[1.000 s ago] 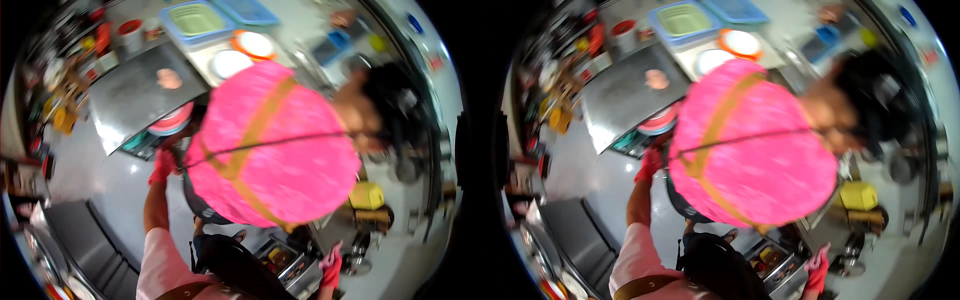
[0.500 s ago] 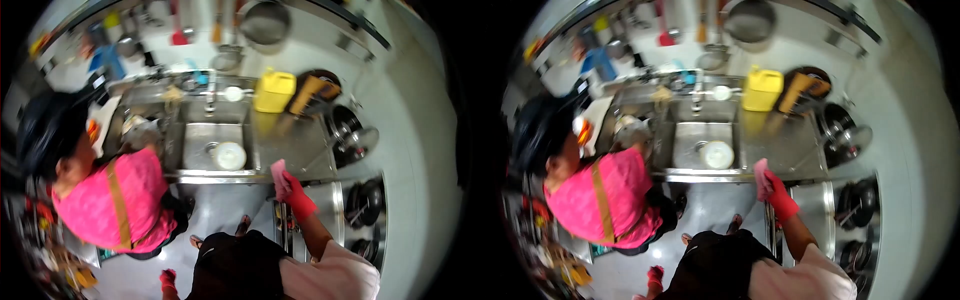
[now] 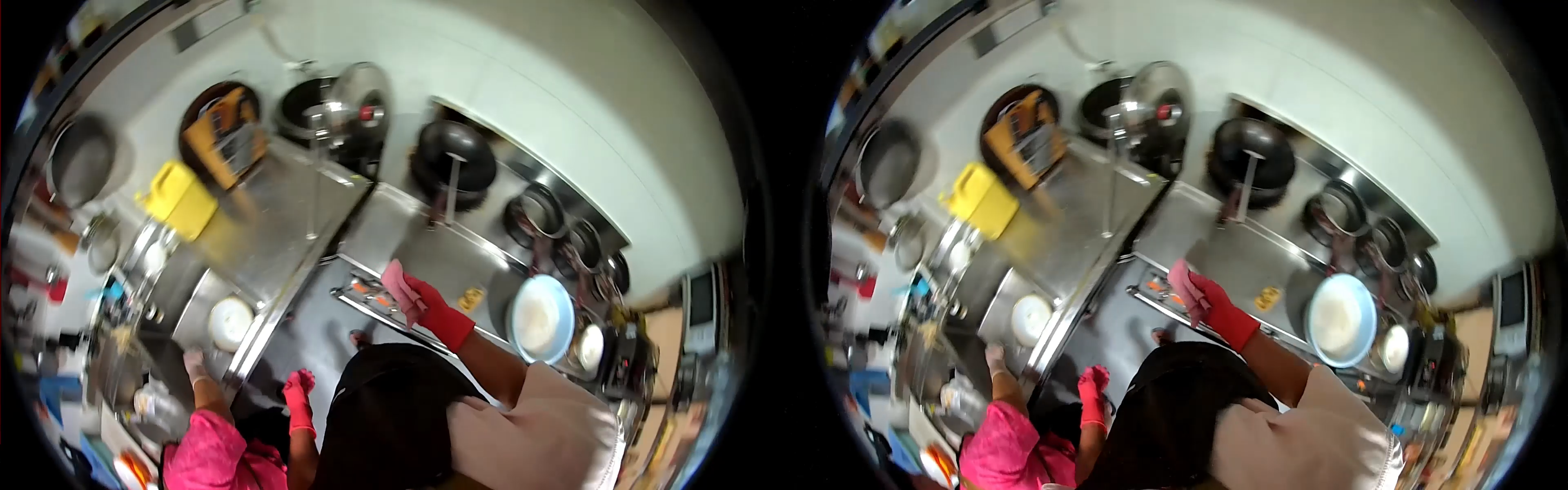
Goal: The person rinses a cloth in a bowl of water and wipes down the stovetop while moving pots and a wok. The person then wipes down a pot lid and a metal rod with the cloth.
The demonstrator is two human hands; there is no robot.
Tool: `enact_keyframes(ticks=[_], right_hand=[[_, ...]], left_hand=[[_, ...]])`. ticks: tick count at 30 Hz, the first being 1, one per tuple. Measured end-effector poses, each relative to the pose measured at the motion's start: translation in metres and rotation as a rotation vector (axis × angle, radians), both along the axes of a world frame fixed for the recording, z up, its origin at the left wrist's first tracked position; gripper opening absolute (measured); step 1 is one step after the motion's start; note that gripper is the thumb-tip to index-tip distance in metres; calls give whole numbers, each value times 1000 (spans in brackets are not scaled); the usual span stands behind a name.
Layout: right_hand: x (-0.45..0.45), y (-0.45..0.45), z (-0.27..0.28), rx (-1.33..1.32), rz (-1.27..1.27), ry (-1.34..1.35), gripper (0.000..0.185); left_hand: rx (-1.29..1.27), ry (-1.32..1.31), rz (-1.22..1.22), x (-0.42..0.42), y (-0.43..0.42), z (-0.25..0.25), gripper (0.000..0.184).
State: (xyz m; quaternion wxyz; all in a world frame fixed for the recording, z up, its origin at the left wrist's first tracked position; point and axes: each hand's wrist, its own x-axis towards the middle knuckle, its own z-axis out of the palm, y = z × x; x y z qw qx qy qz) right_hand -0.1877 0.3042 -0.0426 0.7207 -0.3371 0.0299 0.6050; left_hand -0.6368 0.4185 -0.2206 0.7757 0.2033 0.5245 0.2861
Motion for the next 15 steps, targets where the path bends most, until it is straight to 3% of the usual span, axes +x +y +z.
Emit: enact_keyframes(ticks=[2,4,6,8,10,14,15], right_hand=[[0,-49,28,-290,-272,-132,28],[31,-136,33,-156,-168,-24,30],[53,-177,0,-493,-569,-174,29],[69,-225,24,-724,-774,-416,22],[87,-270,25,-629,-1034,-467,19],[136,-367,-32,-990,-1120,-722,13],[150,-391,-59,-1068,-1031,-753,14]], left_hand=[[130,71,-231,68,22,29,37],[193,-110,-368,133,28,50,38],[248,-30,-482,187,9,81,39],[265,-48,-595,234,-13,104,40],[268,-138,-710,277,-48,133,39],[260,-254,-920,355,-137,182,38],[233,-246,-972,376,-162,192,38]])
